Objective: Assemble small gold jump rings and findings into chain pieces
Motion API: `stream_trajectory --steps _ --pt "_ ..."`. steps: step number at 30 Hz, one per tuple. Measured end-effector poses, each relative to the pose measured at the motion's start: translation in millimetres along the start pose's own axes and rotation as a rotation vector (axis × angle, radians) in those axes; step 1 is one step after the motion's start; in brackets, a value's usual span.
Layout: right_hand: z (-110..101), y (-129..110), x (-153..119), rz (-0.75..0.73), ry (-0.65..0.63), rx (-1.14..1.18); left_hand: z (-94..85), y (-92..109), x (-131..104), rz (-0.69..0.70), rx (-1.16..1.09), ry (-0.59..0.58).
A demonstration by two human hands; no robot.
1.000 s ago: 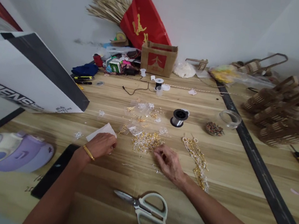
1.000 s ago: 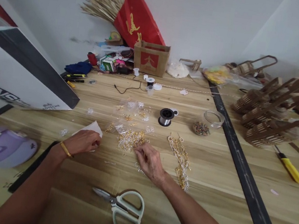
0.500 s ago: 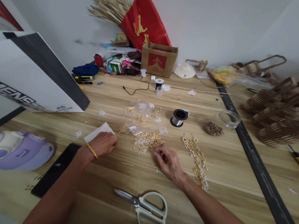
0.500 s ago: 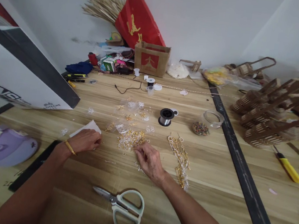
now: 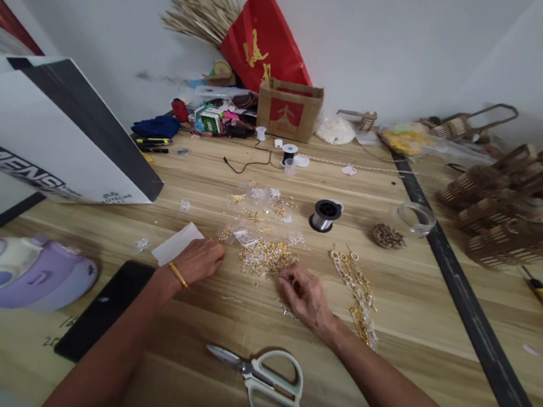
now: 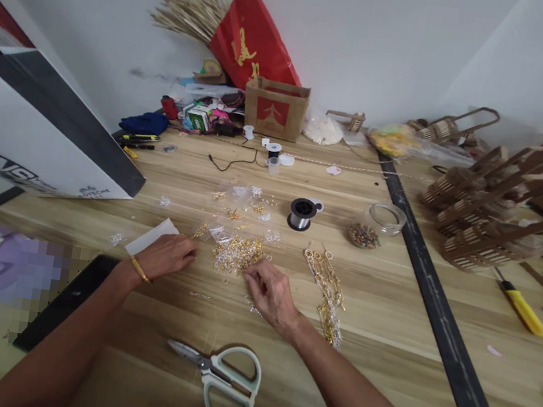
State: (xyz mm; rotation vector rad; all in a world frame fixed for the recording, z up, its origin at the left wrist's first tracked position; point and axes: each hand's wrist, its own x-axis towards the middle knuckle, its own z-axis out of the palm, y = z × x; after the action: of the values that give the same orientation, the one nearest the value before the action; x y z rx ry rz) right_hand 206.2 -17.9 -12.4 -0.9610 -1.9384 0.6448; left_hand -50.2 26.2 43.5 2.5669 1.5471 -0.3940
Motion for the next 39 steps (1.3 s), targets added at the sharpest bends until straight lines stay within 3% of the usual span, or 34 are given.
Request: stream_trajectory --steps 10,19,32,39 --pt "-1 1 0 -0.005 -0.001 0.01 5.7 16 18 0.092 -0.176 0.184" --pt "-1 2 1 -0.014 0.0 0.041 6.9 31 21 0.126 -0.493 0.336" --pt "1 1 1 0.049 -0.003 0.024 18.9 44 23 0.25 -0.447 0.305" --pt "3 7 -2 0.192 0.048 0.094 22.4 46 22 0.239 -0.401 0.301"
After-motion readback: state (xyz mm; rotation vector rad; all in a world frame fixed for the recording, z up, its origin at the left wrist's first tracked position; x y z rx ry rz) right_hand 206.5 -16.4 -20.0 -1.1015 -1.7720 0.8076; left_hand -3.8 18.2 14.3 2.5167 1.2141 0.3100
